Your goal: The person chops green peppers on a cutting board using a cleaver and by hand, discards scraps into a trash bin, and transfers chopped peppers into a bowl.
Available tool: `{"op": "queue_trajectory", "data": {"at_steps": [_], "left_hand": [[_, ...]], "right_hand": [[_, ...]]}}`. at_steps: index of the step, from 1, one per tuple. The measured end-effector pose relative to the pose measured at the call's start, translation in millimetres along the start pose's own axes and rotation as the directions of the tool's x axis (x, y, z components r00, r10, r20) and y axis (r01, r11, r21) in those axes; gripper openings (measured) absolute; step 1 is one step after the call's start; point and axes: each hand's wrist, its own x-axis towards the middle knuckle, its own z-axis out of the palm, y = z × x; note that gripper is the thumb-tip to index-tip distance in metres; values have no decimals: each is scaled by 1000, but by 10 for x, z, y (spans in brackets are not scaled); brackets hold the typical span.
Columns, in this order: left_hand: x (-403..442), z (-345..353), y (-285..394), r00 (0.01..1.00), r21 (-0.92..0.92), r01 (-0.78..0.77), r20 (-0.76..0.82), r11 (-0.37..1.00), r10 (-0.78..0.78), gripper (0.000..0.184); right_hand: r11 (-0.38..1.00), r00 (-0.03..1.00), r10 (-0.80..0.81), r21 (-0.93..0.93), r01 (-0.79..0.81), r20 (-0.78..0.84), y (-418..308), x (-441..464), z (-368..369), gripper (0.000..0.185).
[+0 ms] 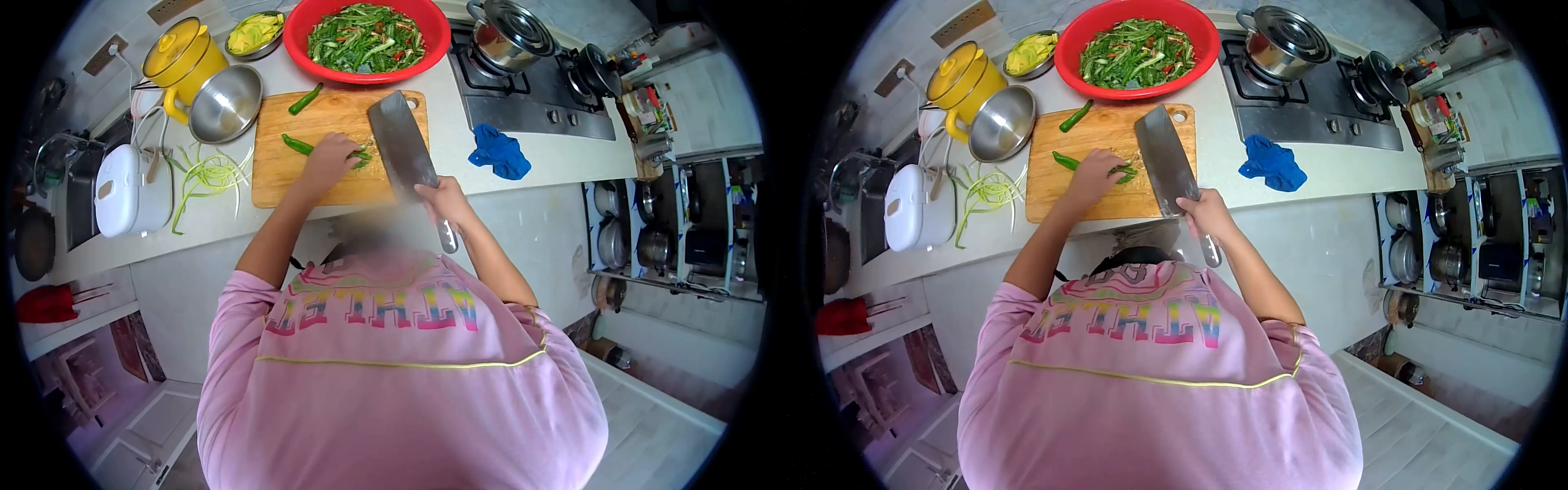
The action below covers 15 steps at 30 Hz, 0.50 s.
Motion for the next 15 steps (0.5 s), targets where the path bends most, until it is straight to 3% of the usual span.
{"op": "queue_trajectory", "data": {"at_steps": [3, 5, 6, 8, 10, 11, 14, 15], "left_hand": [[92, 82, 23, 997, -37, 68, 28, 997, -67, 9], [116, 62, -30, 989, -79, 144, 1, 986, -145, 8], [122, 77, -92, 961, -223, 265, -13, 938, -275, 8], [99, 134, -230, 856, -487, 460, 19, 743, -517, 9], [145, 69, -267, 813, -595, 481, 30, 643, -581, 11], [159, 36, -289, 791, -646, 487, 40, 587, -611, 11], [214, -56, -168, 759, -714, 517, 127, 473, -638, 15], [230, -120, -55, 763, -749, 509, 165, 423, -625, 13]], "right_hand": [[987, 999, 5, 161, -13, 48, 224, 312, -7, 11], [994, 996, -90, 59, 91, -21, 185, 339, 67, 12], [989, 988, -145, 7, 145, -50, 140, 362, 97, 12], [838, 959, -245, -529, 136, -142, 38, 399, 121, 29], [500, 924, -363, -862, 86, -118, -69, 450, 171, 39], [469, 959, -268, -882, 45, -94, -135, 465, 161, 45], [397, 905, -418, -912, 107, -76, -328, 539, 188, 42], [501, 833, -535, -847, 178, -141, -438, 538, 253, 37]]}}
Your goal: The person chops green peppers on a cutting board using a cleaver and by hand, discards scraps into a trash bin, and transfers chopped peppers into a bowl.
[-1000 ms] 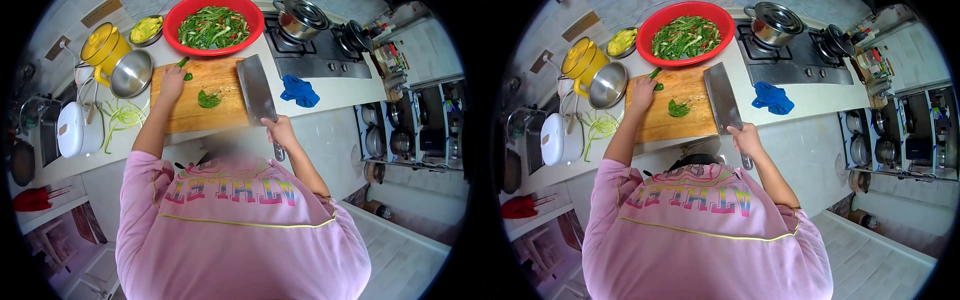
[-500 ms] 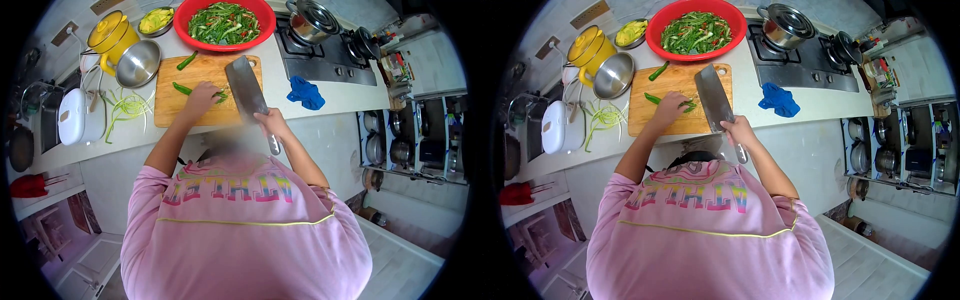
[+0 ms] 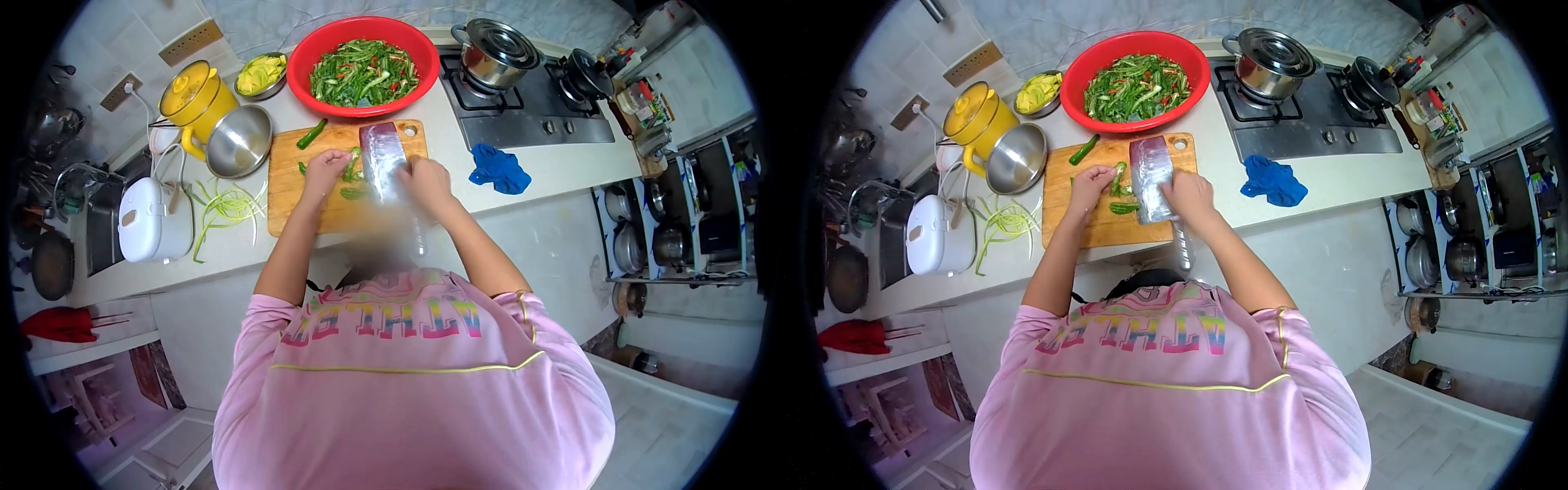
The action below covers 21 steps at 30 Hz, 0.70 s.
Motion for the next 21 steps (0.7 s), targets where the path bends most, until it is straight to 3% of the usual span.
{"op": "queue_trajectory", "data": {"at_steps": [1, 3, 6, 9, 12, 18, 21], "left_hand": [[-28, 38, 53, 1000, -17, 6, 1, 1000, -6, 13], [-77, 101, 97, 1000, -52, 22, 6, 998, -22, 14], [-63, 137, 44, 999, -99, 30, 40, 995, -26, 14], [-117, 155, 65, 997, -121, 59, 47, 991, -53, 14], [-202, 157, 138, 990, -154, 137, 52, 979, -130, 13], [-135, 152, -18, 995, -70, 100, 9, 993, -99, 10], [-113, 223, -80, 935, 212, -312, -101, 926, 339, 12]], "right_hand": [[975, 1000, -21, 220, 24, -12, -34, 118, 94, 34], [784, 998, -51, 617, 69, -46, -66, 332, 337, 26], [432, 964, -20, 872, -231, 265, -299, 360, 282, 16], [358, 938, -78, 888, -289, 337, -293, 378, 338, 11], [161, 893, -139, 900, -406, 428, -221, 357, 369, 9], [-53, 864, -170, 871, -488, 474, -107, 336, 492, 8], [-68, 878, -125, 879, -472, 462, -77, 332, 572, 9]]}}
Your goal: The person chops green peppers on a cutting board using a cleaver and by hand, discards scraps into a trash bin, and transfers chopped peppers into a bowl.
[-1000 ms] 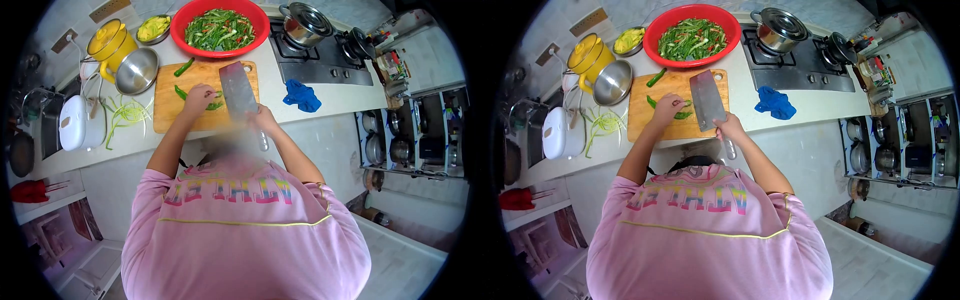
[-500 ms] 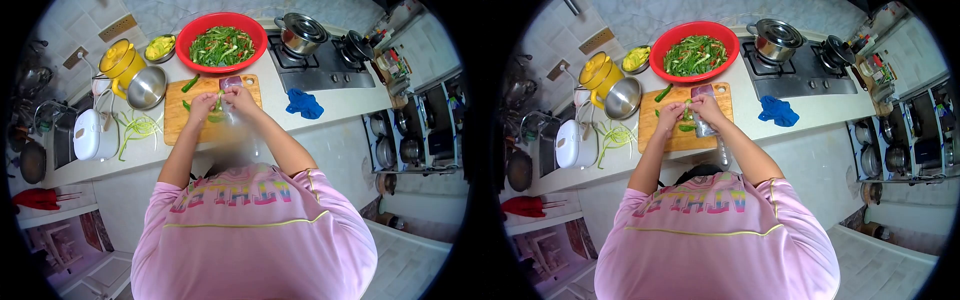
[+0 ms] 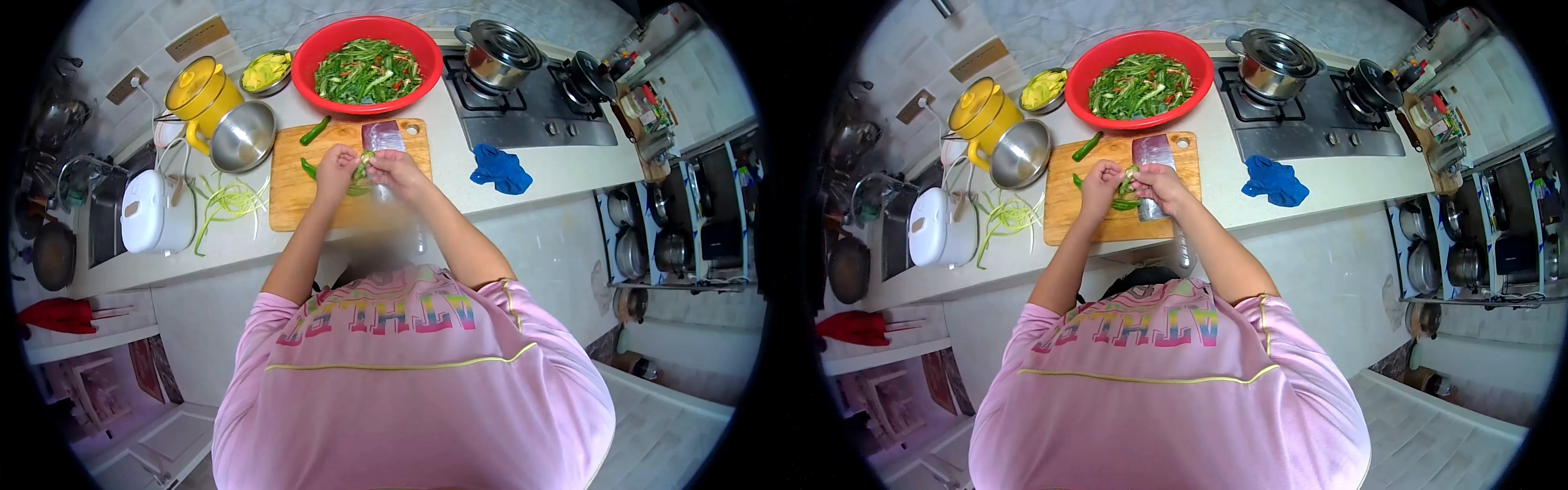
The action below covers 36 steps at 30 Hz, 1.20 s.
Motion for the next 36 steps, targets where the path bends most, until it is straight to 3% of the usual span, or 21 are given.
{"op": "queue_trajectory", "data": {"at_steps": [3, 9, 12, 15, 18, 21, 24, 27, 30, 33, 36], "left_hand": [[-42, 21, 152, 998, 240, -62, 43, 969, 53, 16], [26, 29, 129, 997, 389, -31, 74, 921, 3, 21], [70, 40, 118, 995, 394, 36, 70, 918, -69, 21], [115, 58, -3, 992, 222, 76, 79, 972, -96, 20], [169, 64, -139, 985, 121, 128, 101, 984, -140, 19], [180, 57, -206, 972, 114, 196, 111, 974, -208, 18], [178, 22, -152, 924, -168, 371, 162, 913, -346, 17], [176, 14, -41, 909, -285, 412, 190, 865, -371, 18], [197, 36, 86, 871, -405, 491, 207, 772, -445, 18], [217, 23, 119, 878, -446, 474, 175, 759, -446, 17], [259, -36, 107, 872, -430, 489, 203, 759, -446, 15]], "right_hand": [[998, 999, -46, 35, 46, -1, 63, 49, -45, 10], [967, 967, -180, -213, 140, -182, 59, 10, 136, 6], [958, 960, -203, -243, 154, -191, 53, 3, 172, 6], [932, 924, -299, -280, 229, -239, 86, 26, 186, 8], [938, 938, -277, -270, 218, -207, 108, 99, 157, 10], [917, 945, -265, -352, 185, -191, 94, 93, 149, 12], [705, 852, -524, -568, 424, -15, 211, 164, 77, 18], [285, 708, -690, -843, 456, 149, 128, 48, 105, 24], [425, 785, -618, -822, 379, 43, 71, 54, 149, 28], [248, 783, -610, -909, 335, 122, -55, 1, 221, 28], [229, 809, -572, -920, 317, 136, -82, 34, 212, 28]]}}
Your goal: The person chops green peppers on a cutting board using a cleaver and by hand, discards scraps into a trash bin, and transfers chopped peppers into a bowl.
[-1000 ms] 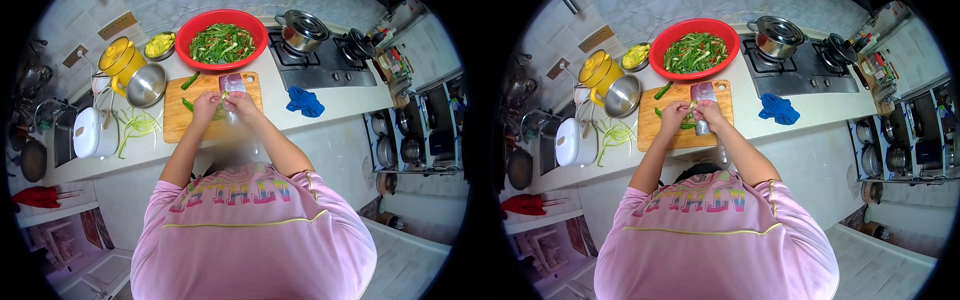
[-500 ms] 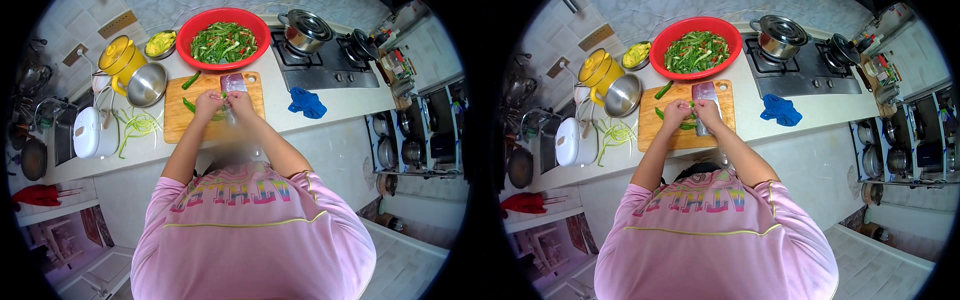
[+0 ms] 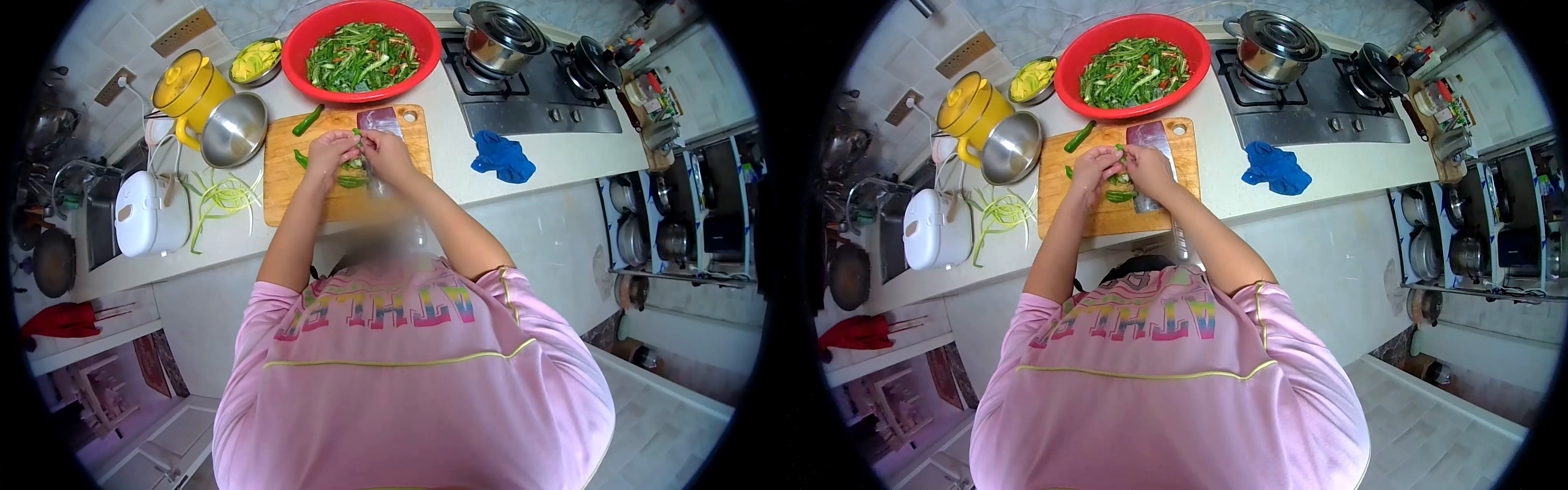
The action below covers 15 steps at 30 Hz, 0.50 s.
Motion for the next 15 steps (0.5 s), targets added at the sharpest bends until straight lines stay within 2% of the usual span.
{"op": "queue_trajectory", "data": {"at_steps": [3, 6, 9, 12, 15], "left_hand": [[7, -81, 30, 999, 57, -6, 36, 998, 4, 13], [-48, -158, 51, 999, 140, 15, 27, 990, -19, 12], [-75, -247, -8, 995, 216, 62, 61, 974, -77, 13], [-119, -361, -109, 988, 277, 92, 92, 956, -122, 11], [-98, -434, -235, 990, 375, 114, 38, 920, -138, 12]], "right_hand": [[974, 985, 134, 167, -151, 111, 9, 17, -67, 29], [993, 998, 46, 106, -50, 42, 6, 0, -109, 25], [991, 995, -92, -106, 87, -42, -39, -21, -177, 20], [965, 988, -141, -232, 122, -66, 182, 41, -169, 18], [994, 996, 82, -69, -79, 30, 265, 52, -130, 18]]}}
